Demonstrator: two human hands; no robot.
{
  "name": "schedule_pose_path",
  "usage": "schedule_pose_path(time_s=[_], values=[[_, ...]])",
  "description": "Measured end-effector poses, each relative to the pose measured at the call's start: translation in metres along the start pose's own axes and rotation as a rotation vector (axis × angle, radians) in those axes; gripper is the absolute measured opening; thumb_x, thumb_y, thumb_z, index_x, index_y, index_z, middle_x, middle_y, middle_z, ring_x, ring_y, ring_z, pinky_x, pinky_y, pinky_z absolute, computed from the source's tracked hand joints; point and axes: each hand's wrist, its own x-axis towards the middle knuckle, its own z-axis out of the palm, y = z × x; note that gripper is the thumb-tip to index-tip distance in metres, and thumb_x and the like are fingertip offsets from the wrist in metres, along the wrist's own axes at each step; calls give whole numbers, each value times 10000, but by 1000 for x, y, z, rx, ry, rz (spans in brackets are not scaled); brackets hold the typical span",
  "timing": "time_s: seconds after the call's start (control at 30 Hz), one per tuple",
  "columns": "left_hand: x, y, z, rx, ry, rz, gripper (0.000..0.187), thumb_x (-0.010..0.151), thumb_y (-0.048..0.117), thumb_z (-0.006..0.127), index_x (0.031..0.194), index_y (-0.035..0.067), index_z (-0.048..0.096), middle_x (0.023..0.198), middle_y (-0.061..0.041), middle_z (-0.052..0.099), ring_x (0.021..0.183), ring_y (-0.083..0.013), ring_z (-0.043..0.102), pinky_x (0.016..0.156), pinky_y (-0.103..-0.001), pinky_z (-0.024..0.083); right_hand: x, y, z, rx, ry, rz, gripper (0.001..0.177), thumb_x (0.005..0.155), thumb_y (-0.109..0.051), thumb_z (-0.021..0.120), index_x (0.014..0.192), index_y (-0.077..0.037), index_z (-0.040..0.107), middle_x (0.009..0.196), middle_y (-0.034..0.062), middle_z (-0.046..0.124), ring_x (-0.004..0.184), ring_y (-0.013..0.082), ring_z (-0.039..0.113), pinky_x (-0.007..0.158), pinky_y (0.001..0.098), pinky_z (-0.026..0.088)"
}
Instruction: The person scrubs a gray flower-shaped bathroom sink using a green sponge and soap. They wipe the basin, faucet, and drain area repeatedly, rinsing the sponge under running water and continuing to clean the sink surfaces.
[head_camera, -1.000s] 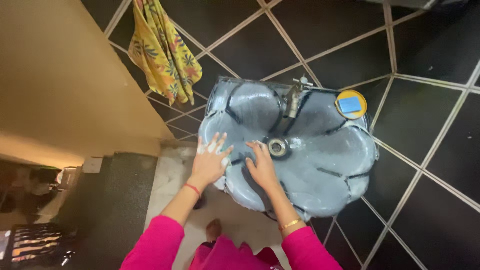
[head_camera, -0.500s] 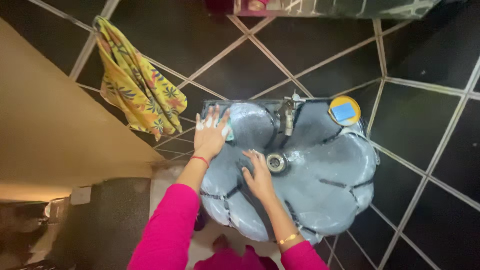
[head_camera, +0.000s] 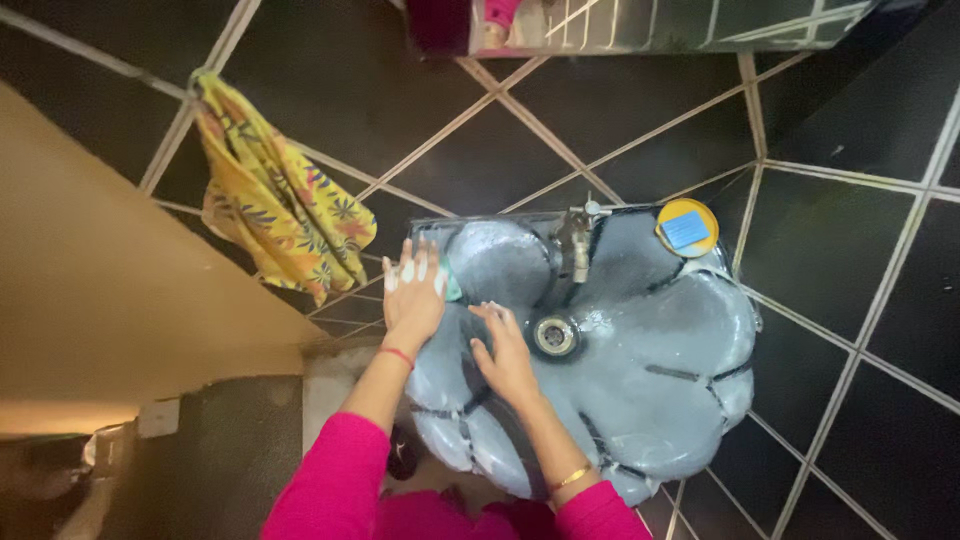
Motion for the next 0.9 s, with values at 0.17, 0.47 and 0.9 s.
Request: schedule_pose_path(time_s=[0.17, 0.47, 0.9], values=[[32, 18, 11, 107, 162, -33, 627, 1009, 382, 472, 1554, 75, 433, 1602, -126, 401, 1482, -298, 318, 1188, -591, 187, 3, 13, -16, -38, -5, 54, 528, 847, -67, 665, 1367, -104, 578, 1402, 194, 538, 1379, 395, 481, 1127, 451, 398], [27, 35, 24, -56, 102, -171, 401, 1091, 318, 498, 1464, 182, 556, 1411, -76, 586, 1399, -263, 494, 1301, -548, 240, 10, 31, -52, 11, -73, 18, 514, 866, -51, 654, 1372, -99, 577, 1395, 202, 539, 1378, 398, 488, 1130, 447, 400], [47, 94, 29, -80, 99, -311, 758, 958, 474, 527, 1594, 121, 315, 1652, -168, 251, 1536, -337, 198, 1231, -531, 120, 10, 71, -93, 24, -97, 6, 508, 857, -54, 676, 1356, -96, 590, 1397, 200, 543, 1357, 391, 504, 1099, 440, 421]])
